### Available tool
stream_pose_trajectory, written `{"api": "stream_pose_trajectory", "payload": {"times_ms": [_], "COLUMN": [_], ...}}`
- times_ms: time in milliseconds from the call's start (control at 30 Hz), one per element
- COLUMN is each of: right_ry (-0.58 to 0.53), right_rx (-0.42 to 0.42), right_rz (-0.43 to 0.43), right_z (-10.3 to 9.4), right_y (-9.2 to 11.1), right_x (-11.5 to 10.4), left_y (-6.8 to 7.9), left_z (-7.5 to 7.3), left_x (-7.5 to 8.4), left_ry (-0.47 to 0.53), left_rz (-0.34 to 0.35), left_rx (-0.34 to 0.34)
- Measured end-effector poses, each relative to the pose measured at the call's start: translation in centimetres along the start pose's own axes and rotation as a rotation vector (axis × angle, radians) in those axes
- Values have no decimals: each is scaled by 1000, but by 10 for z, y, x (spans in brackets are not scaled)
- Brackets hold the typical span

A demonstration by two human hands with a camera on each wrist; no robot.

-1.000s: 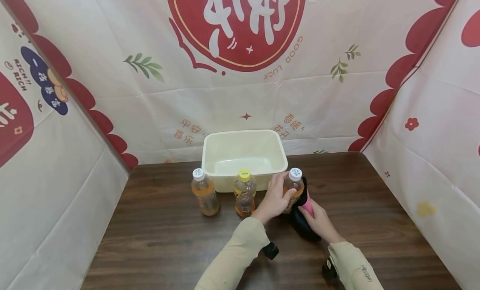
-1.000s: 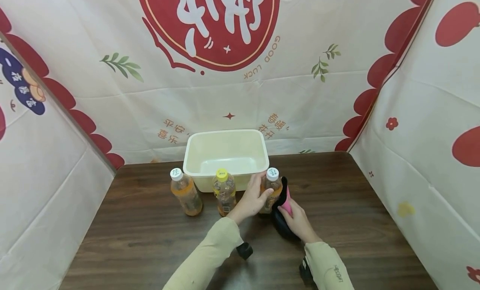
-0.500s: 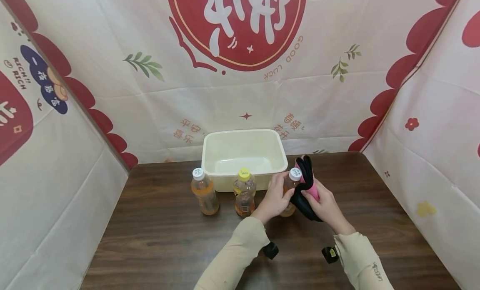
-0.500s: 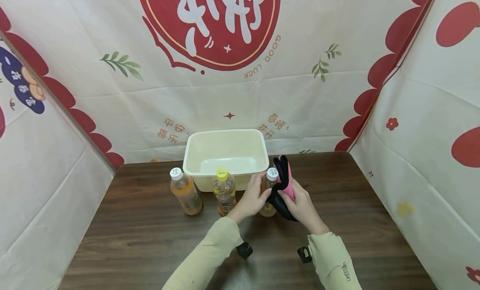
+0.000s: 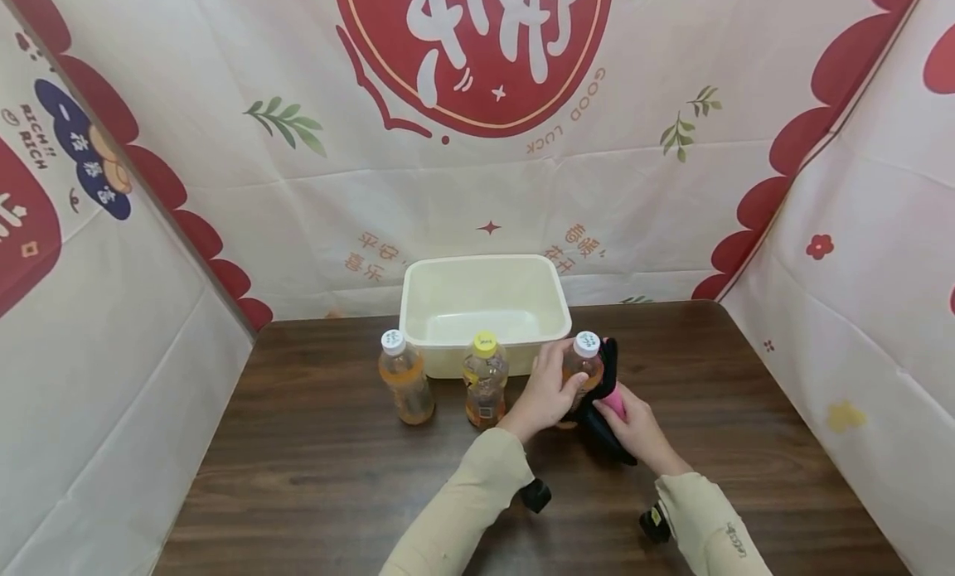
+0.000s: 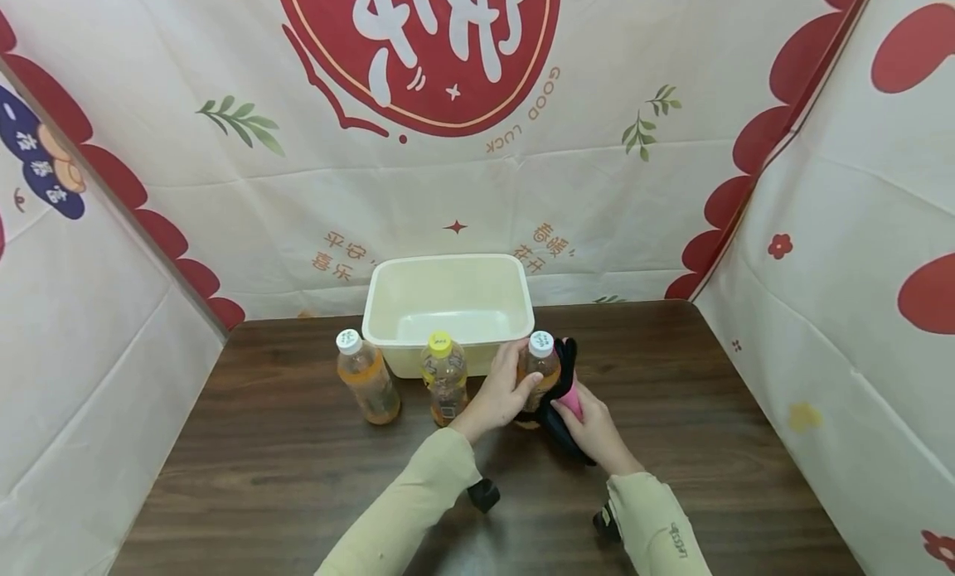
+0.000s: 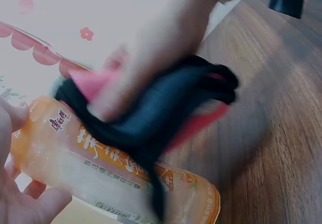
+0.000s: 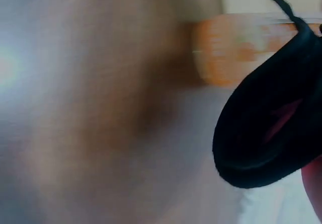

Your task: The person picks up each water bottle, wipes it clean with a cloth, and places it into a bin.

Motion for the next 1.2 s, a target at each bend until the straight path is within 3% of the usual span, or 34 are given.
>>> {"api": "stream_pose_trajectory", "payload": {"times_ms": [133,267,500,567,667,767,967,1067,1200], "right_ry": [66,58,53,53,49,50,36,17,-10], "right_rx": [-93,-168,-140,-131,-117,-110,-124,-139,-137], "right_rz": [71,131,155,167,166,152,168,221,316], "right_z": [21,30,33,33,32,31,32,31,23], "right_y": [18,26,26,28,30,33,32,31,28], "right_x": [27,38,37,39,41,41,41,42,46], "left_y": [0,0,0,-1,-1,-1,-1,-2,-4], "left_z": [-1,-1,-5,-5,-2,0,-8,-13,-15], "left_x": [2,3,7,7,3,3,4,2,1], "left_ry": [-22,-33,-10,21,59,26,-60,-50,-93], "left_rz": [30,32,40,7,-111,-204,-204,-199,-178], "left_rx": [12,15,47,59,77,113,211,194,103]}}
Point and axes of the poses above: each hand's wrist, its own y-axis away from the middle knuckle, its own z-axis out of the palm, x = y × z, the point moved 8 cm from there along -y, towards the middle knuckle, and after that the axes turned 8 degrees about -y, right-handed, at the moved point
